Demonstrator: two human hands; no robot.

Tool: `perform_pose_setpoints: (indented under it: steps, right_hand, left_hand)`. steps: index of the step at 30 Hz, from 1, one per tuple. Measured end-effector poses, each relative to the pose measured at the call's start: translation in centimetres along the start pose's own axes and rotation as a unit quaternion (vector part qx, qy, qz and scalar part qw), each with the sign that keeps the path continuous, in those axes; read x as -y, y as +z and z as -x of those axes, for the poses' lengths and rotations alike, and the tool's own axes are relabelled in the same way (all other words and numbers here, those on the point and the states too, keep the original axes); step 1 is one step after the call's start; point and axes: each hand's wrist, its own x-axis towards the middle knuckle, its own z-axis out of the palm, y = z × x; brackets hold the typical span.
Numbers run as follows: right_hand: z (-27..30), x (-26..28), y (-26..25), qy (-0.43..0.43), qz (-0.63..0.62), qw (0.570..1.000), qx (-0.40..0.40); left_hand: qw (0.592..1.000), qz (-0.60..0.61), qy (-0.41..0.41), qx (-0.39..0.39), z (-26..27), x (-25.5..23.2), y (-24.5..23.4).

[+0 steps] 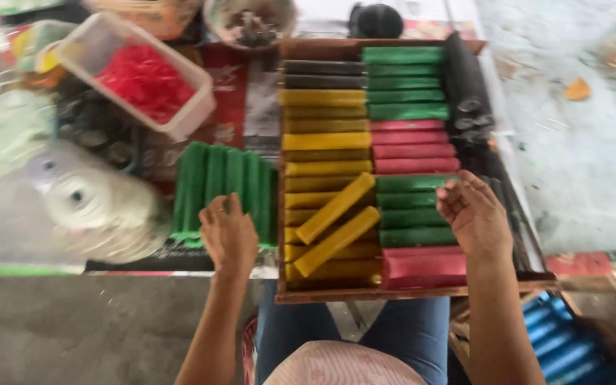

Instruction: Organizing colored candles by placing them into a wooden tray according to their color.

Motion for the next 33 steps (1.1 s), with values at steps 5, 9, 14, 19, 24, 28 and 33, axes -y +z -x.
perform_pose_setpoints:
  steps: [5, 9, 14, 19, 24, 28, 33]
  right_hand:
    - [1.1, 0.0, -2.2, -0.339, 0.564, 0.737, -0.156]
    - [1.5, -1.5, -3.8, -0.338, 0.733, 0.582, -0.093]
    - [4.3, -0.3, -4.3, -0.293, 0.682, 0.670, 0.022]
    - [7.0, 2.9, -4.6, -0.176, 0.666, 0.723, 0.052]
    - [7.7, 4.6, -2.8, -0.168, 0.628, 0.755, 0.085]
    - [7.8, 5.1, -0.2, -0.185, 0.602, 0.774, 0.071]
    - [7.5, 2.7, 3.8, -0.255, 0.507, 0.818, 0.093]
  left_hand:
    - [0.977, 0.070, 0.167, -0.111, -2.1, -7.6, 0.2]
    - [0.917, 0.111, 0.309, -0.228, -6.6, -20.8, 4.3]
    - [0.911, 0.077, 0.404, -0.044, -14.7, -30.7, 12.9]
    - [0.925, -0.100, 0.333, 0.154, -16.8, -32.8, 16.3]
    - [0.934, -0.077, 0.325, 0.124, -17.6, -32.9, 15.4]
    - [0.927, -0.089, 0.343, 0.126, -17.1, -32.4, 10.7]
    - [0.851, 0.267, 0.121, 0.436, -13.0, -27.8, 0.8]
